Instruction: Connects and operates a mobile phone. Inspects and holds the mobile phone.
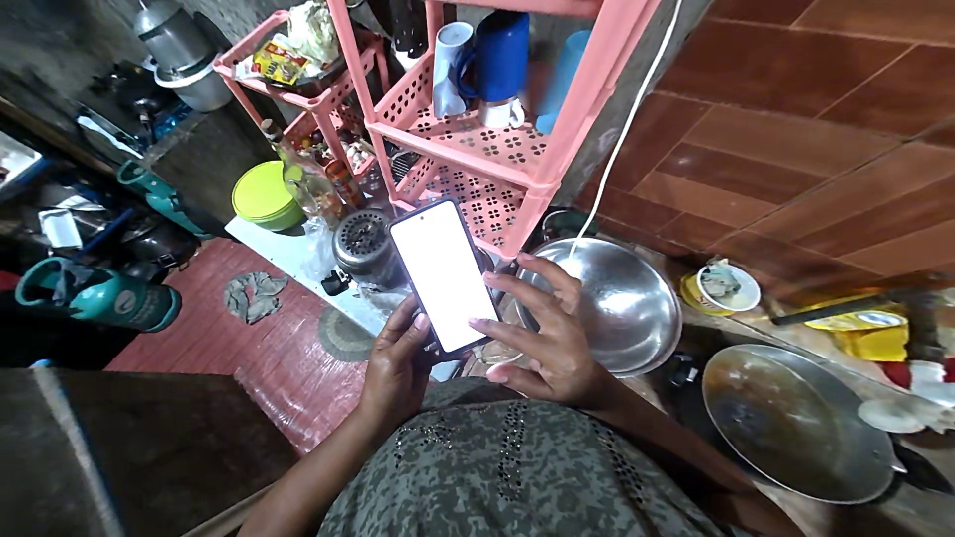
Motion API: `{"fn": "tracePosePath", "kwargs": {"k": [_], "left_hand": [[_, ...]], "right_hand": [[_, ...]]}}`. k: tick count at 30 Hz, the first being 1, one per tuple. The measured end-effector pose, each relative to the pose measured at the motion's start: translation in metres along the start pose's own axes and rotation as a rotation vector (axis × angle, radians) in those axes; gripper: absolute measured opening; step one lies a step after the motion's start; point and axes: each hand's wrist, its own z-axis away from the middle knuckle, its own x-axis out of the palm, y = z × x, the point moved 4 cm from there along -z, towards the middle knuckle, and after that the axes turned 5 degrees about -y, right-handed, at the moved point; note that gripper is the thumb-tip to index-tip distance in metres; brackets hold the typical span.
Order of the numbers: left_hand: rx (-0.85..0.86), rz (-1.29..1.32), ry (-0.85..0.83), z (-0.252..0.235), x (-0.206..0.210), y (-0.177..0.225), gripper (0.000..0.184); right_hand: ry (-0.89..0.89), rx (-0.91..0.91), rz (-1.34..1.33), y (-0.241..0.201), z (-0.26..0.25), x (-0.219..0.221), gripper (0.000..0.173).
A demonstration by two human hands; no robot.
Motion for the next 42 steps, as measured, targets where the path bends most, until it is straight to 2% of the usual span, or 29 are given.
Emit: {"fn": "tracePosePath", "kwargs": {"k": [12, 27, 42], "left_hand": [[0.007, -0.004, 0.007, 0.0024, 0.0006, 0.0022, 0.036], [-0.004, -0.003, 0.006, 0.0034, -0.0010, 0.0003, 0.036], [-0.002, -0.001, 0.027, 0.0051, -0.0025, 0.0006, 0.036]], "right_hand": [[-0.011, -0.063, -0.057, -0.0008, 0.0033, 0.0050, 0.046], [0.077, -0.028, -0.078, -0.0020, 0.0044, -0.0012, 0.046], [0.073, -0.019, -0.093, -0.0010, 0.0042, 0.0016, 0.040]]}}
